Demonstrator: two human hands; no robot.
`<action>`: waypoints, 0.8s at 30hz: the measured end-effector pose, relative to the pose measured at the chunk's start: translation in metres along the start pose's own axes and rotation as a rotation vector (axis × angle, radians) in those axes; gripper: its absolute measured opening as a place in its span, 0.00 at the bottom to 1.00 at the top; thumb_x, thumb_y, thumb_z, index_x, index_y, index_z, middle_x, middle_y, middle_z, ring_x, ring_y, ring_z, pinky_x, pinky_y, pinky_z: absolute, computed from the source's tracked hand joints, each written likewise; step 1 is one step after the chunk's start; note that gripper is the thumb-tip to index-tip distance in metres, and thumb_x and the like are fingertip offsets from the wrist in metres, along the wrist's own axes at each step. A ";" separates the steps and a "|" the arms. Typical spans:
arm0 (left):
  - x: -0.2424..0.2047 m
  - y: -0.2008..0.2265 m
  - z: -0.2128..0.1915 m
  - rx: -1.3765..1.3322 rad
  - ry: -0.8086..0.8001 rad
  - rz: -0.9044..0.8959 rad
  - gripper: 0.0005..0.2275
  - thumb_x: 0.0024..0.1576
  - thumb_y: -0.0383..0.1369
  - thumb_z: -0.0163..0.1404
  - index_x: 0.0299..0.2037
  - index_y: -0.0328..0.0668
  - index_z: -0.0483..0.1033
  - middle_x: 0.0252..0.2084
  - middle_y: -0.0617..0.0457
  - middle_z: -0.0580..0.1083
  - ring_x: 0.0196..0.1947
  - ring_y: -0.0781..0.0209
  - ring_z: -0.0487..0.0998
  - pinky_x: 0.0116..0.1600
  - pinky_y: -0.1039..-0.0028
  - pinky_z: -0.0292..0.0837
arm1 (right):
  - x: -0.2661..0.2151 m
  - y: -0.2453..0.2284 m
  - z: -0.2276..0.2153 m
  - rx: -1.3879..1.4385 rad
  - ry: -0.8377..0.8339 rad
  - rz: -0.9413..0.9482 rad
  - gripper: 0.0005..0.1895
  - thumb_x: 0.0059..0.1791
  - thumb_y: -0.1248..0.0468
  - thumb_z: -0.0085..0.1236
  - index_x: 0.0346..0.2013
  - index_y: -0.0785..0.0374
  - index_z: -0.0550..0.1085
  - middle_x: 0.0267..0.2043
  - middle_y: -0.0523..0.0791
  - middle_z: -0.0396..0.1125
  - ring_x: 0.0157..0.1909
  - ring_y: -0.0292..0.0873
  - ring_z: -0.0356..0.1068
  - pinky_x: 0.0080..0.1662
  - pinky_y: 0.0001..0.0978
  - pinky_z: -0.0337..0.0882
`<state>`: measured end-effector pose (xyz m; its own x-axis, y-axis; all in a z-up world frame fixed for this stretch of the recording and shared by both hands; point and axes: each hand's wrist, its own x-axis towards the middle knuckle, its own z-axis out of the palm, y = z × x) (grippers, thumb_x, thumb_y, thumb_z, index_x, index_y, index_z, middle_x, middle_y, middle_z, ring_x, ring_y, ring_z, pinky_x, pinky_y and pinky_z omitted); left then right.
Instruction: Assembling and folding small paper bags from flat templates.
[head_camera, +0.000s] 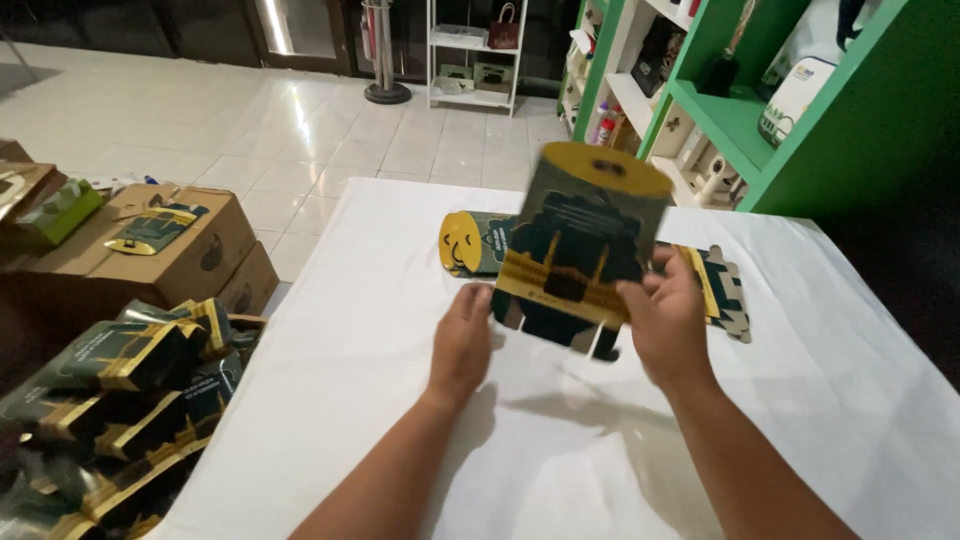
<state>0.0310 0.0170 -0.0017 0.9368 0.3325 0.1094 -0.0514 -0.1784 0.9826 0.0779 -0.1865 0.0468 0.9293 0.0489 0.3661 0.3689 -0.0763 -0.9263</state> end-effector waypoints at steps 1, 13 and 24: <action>0.007 -0.012 0.002 -0.002 -0.003 -0.002 0.22 0.65 0.47 0.35 0.56 0.41 0.74 0.51 0.33 0.78 0.57 0.33 0.76 0.61 0.47 0.69 | -0.006 0.002 -0.003 -0.004 0.001 0.002 0.18 0.51 0.74 0.51 0.56 0.69 0.64 0.41 0.60 0.72 0.41 0.57 0.77 0.45 0.47 0.78; -0.023 0.044 -0.004 -0.177 -0.253 -0.206 0.11 0.66 0.35 0.47 0.48 0.37 0.81 0.34 0.44 0.74 0.35 0.53 0.77 0.35 0.71 0.73 | -0.018 0.042 -0.021 -0.256 -0.152 0.277 0.13 0.57 0.61 0.46 0.49 0.62 0.77 0.40 0.53 0.76 0.43 0.49 0.78 0.45 0.44 0.77; -0.027 0.030 -0.001 -0.348 0.019 0.040 0.13 0.62 0.41 0.47 0.28 0.45 0.75 0.15 0.59 0.62 0.18 0.69 0.66 0.31 0.78 0.63 | -0.023 0.045 -0.020 -0.517 -0.124 -0.745 0.43 0.53 0.30 0.19 0.48 0.52 0.80 0.64 0.49 0.65 0.70 0.57 0.57 0.70 0.53 0.51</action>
<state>0.0038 0.0032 0.0244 0.9253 0.3491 0.1483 -0.2059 0.1342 0.9693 0.0731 -0.2106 -0.0013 0.4504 0.3686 0.8132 0.8619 -0.4171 -0.2883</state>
